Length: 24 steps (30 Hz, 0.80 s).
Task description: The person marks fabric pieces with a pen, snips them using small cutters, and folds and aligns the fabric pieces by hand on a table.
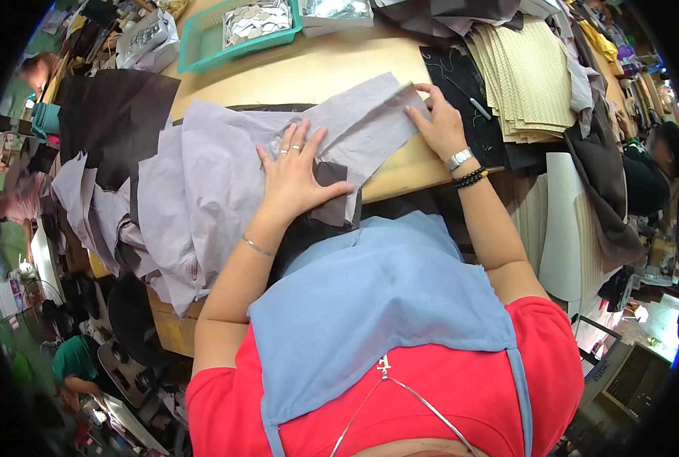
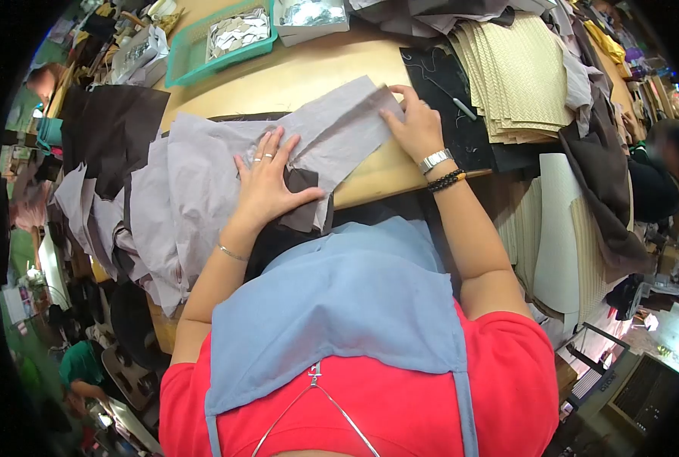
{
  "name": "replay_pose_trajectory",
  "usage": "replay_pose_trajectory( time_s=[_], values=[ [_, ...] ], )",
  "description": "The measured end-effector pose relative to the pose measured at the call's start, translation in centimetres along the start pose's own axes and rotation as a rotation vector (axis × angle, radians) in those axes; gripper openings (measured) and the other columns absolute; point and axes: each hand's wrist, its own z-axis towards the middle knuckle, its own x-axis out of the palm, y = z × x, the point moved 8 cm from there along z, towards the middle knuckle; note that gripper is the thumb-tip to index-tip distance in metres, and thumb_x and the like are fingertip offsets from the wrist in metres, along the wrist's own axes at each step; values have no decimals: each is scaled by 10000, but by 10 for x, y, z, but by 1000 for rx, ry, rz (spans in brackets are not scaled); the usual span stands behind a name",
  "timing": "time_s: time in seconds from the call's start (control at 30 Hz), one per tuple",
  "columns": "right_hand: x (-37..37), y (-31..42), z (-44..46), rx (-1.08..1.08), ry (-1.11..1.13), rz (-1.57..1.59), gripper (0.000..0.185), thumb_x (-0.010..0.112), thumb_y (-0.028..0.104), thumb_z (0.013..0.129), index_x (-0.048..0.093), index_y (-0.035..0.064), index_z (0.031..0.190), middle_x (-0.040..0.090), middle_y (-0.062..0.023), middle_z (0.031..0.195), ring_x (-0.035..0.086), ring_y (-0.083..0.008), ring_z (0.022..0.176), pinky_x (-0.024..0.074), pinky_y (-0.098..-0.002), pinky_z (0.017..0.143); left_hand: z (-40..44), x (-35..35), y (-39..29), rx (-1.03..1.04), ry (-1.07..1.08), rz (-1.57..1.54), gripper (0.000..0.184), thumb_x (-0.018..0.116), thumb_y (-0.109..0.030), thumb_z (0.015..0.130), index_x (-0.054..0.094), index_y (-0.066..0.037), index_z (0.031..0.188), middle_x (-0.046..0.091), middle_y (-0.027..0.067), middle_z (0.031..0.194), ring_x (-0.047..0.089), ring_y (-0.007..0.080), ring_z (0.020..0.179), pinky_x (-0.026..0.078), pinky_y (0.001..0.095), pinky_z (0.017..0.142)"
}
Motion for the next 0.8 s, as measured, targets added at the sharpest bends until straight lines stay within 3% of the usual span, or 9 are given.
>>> replay_pose_trajectory(
  time_s=[0.03,0.17,0.27,0.33,0.4,0.5,0.6,0.63,0.8],
  values=[
    [-1,0,0,-52,-58,-3,477,741,291,806,577,133,1225,650,-81,775,636,-285,675,503,-401,698,0,9,4,-9,-30,5,1009,723,-733,635,455,-193,1445,332,88,1569,260,287,1468,129,774,1059],
    [-5,-19,3,73,103,171,508,713,237,767,574,110,1239,616,-73,690,632,-238,666,501,-343,684,4,14,5,-81,-57,45,960,693,-718,695,432,-208,1466,291,62,1593,236,276,1479,126,767,1067],
    [2,-32,18,49,217,188,539,728,297,785,577,103,1265,655,-87,734,662,-220,722,515,-341,718,3,9,1,-78,-18,7,979,716,-710,674,436,-205,1465,294,65,1592,236,271,1480,121,772,1064],
    [2,-34,41,122,212,98,636,677,542,827,610,59,1236,708,-131,933,689,-235,858,526,-329,776,4,7,0,-69,6,-12,990,727,-707,663,435,-206,1466,293,67,1592,235,271,1480,115,777,1062],
    [10,-27,65,132,261,191,668,636,604,829,638,41,1188,699,-154,944,678,-209,893,517,-319,808,4,5,-1,-56,18,-20,1001,737,-704,653,434,-207,1467,294,70,1592,233,272,1481,109,780,1060],
    [15,1,80,218,391,99,563,736,481,800,653,37,1137,692,-147,919,658,-166,853,511,-292,792,4,6,0,-39,11,-18,1014,737,-711,642,436,-200,1465,301,80,1588,238,272,1480,105,784,1057],
    [47,11,105,-44,471,318,449,819,272,754,652,38,1099,681,-103,852,630,-136,764,506,-259,727,3,7,1,-37,-12,-7,998,704,-729,663,444,-182,1455,317,94,1578,254,267,1473,114,786,1053],
    [58,13,116,-86,494,448,405,823,96,725,636,36,1079,669,-49,809,610,-111,722,490,-238,678,2,7,0,-39,-22,-2,974,689,-726,686,446,-178,1453,320,92,1575,255,267,1472,117,786,1052],
    [50,36,120,-293,155,356,310,757,107,807,614,41,1074,672,-28,841,624,-128,751,499,-268,690,10,15,9,-123,-91,-5,838,629,-677,795,451,-182,1447,322,71,1574,256,259,1469,126,791,1043]
  ],
)
